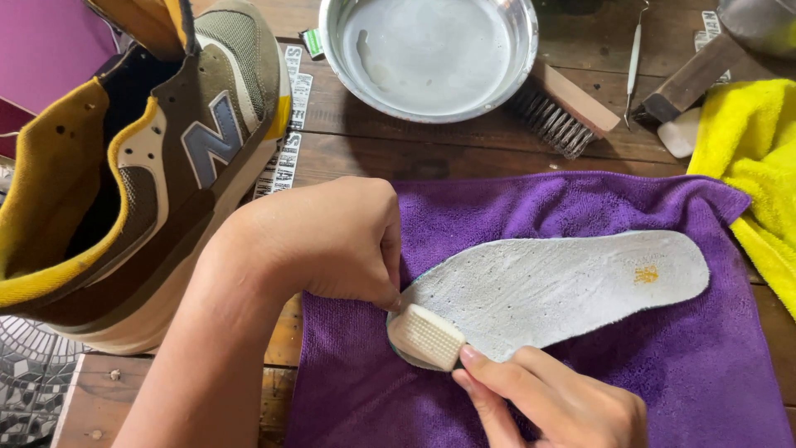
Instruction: The person cleans a white shoe insole placed on a purple towel using a wooden brush and a smaller white brush. They repeatedly dip the brushes into a metal bowl of soapy water and scrub the insole surface. A sneaker is visible on the table next to the work area.
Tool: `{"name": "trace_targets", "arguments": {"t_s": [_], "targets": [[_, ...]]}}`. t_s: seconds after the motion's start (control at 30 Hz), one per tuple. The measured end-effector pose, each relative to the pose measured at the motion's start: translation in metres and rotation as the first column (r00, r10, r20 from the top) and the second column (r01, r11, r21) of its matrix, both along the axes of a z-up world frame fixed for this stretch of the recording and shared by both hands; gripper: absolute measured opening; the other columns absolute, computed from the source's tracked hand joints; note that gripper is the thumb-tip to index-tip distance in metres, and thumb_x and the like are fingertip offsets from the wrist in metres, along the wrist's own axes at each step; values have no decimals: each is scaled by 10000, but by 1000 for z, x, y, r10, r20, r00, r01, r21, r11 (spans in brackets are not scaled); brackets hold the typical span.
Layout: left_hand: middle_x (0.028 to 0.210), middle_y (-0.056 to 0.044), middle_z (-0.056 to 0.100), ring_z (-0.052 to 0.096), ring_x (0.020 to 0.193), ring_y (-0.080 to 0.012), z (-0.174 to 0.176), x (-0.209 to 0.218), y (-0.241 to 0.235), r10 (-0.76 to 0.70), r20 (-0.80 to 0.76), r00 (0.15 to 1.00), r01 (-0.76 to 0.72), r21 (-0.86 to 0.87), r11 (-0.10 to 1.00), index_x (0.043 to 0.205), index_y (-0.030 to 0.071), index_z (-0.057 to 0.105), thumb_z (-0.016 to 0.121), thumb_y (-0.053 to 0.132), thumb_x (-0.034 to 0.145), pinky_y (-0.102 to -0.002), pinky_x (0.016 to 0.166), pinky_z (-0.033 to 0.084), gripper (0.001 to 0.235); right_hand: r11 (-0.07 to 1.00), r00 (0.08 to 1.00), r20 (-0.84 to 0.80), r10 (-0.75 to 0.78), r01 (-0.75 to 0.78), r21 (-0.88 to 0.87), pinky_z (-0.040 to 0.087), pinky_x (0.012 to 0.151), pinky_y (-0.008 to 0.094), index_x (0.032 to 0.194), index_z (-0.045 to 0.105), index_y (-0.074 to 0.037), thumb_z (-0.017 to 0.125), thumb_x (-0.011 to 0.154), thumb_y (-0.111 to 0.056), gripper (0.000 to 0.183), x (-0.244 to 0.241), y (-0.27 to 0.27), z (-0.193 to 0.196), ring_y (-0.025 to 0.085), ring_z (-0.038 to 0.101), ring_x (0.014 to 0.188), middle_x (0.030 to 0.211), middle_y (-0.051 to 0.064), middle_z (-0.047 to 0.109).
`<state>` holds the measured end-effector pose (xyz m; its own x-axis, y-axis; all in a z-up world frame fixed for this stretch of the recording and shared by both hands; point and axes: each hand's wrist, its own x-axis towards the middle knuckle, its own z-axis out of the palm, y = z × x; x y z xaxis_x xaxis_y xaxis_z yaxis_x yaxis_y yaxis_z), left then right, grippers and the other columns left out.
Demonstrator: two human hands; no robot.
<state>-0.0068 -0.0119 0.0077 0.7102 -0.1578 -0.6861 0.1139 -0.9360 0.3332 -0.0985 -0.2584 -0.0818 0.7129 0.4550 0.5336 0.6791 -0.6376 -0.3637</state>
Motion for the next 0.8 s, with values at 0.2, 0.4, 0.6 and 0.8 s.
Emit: {"name": "trace_targets", "arguments": {"t_s": [0.2, 0.4, 0.6, 0.8], "targets": [[756, -3, 853, 745, 677, -160, 6, 0, -1, 36, -17, 999, -36, 23, 999, 833, 192, 925, 828, 186, 720, -363, 577, 528, 149, 985, 999, -15, -40, 37, -166, 280, 389, 249, 985, 827, -358, 892, 864, -169, 234, -1, -55, 4, 50, 313, 435, 537, -114, 446], [758, 46, 858, 772, 724, -123, 10, -2, -1, -33, 0, 999, 33, 17, 999, 803, 221, 922, 749, 178, 740, -329, 617, 552, 189, 974, 977, -55, -205, 198, -109, 353, 454, 276, 945, 821, -289, 883, 890, -186, 132, -11, -44, 3, 92, 428, 414, 555, -82, 556], [722, 57, 803, 669, 669, -116, 17, 2, -7, -112, -41, 993, 114, 46, 992, 882, 290, 957, 909, 390, 802, -310, 640, 481, 138, 993, 990, -85, -110, 113, 38, 439, 469, 246, 903, 854, -231, 889, 886, -259, 48, -7, -2, 10, 58, 562, 446, 628, -73, 692], [715, 76, 807, 627, 671, -91, 9, 7, -7, -85, -108, 990, 92, 66, 993, 948, 311, 999, 901, 412, 855, -282, 658, 469, 168, 996, 996, -24, 84, -84, -4, 474, 453, 255, 1023, 841, -264, 856, 968, -277, 58, 6, -15, 3, 81, 600, 509, 716, -99, 687]]}}
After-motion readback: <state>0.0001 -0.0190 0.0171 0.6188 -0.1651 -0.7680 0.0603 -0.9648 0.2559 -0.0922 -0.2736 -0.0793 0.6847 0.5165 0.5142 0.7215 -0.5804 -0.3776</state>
